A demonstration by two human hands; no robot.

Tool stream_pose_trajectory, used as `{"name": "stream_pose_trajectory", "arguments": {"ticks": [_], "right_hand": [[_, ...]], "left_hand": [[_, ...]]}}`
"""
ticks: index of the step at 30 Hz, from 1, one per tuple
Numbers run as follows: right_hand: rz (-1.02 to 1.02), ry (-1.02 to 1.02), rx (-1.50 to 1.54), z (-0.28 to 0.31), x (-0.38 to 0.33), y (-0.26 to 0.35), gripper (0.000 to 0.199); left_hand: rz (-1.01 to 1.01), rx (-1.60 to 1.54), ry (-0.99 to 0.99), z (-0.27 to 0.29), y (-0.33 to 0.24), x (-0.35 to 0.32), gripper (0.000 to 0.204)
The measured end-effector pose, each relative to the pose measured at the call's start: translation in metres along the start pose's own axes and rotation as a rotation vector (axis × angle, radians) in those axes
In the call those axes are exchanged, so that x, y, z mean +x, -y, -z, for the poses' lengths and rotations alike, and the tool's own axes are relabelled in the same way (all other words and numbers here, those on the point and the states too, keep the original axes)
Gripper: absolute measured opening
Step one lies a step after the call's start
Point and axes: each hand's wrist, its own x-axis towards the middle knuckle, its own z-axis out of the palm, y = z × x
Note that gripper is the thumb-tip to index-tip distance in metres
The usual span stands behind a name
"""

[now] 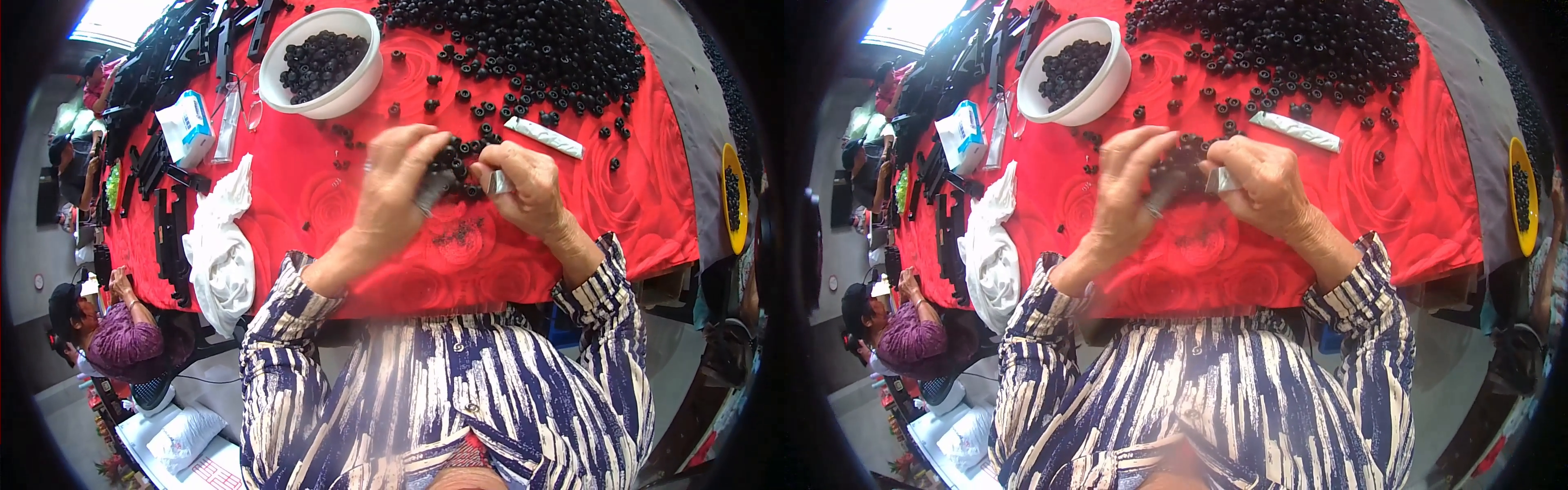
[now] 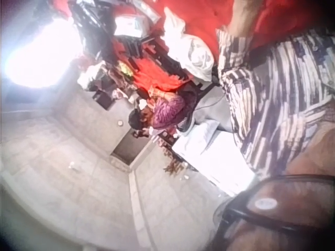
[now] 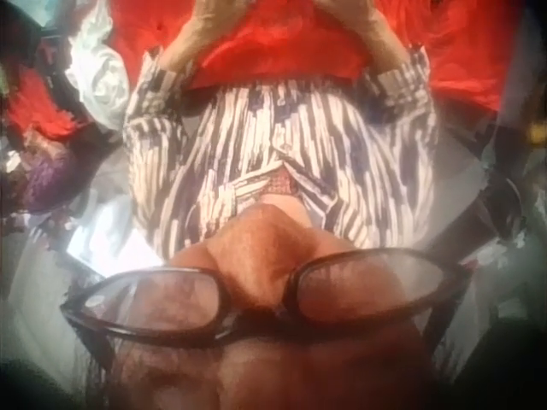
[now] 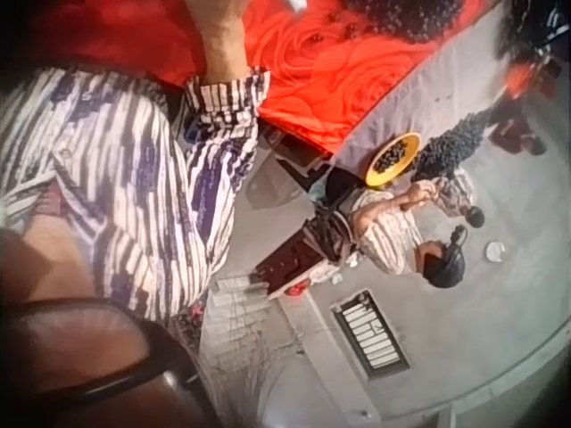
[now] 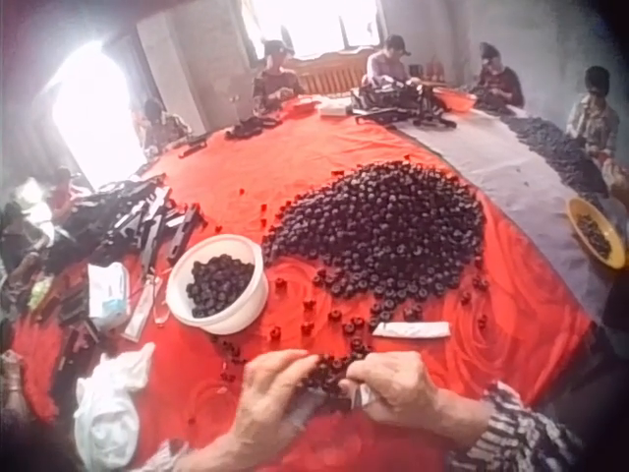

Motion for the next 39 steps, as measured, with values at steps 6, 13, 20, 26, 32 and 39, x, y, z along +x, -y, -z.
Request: {"name": "stream_pose_trajectory", "arguments": {"ticks": [6,13,20,26,32,39], "right_hand": [[-0.003,-0.006,0.031,-0.003,-0.001,-0.002,0.019],[-0.012,0.039,0.003,-0.003,-0.003,0.0,0.02],[-0.018,0.06,0.001,-0.005,-0.001,0.004,0.02],[-0.018,0.073,0.055,-0.004,-0.002,0.003,0.022],[-0.001,0.1,0.041,-0.006,-0.002,0.004,0.023],[0.053,0.073,0.04,-0.007,-0.002,0.004,0.019]], "left_hand": [[0.104,0.212,0.023,0.047,0.01,-0.013,0.021],[0.135,0.133,0.206,0.037,-0.005,-0.011,0.019],[0.05,0.184,0.291,0.005,0.003,0.006,0.02],[0.123,0.268,0.196,0.043,0.004,-0.003,0.012],[0.21,0.152,0.402,0.028,-0.001,-0.021,0.018],[0.279,0.038,0.553,0.033,0.012,-0.014,0.021]]}}
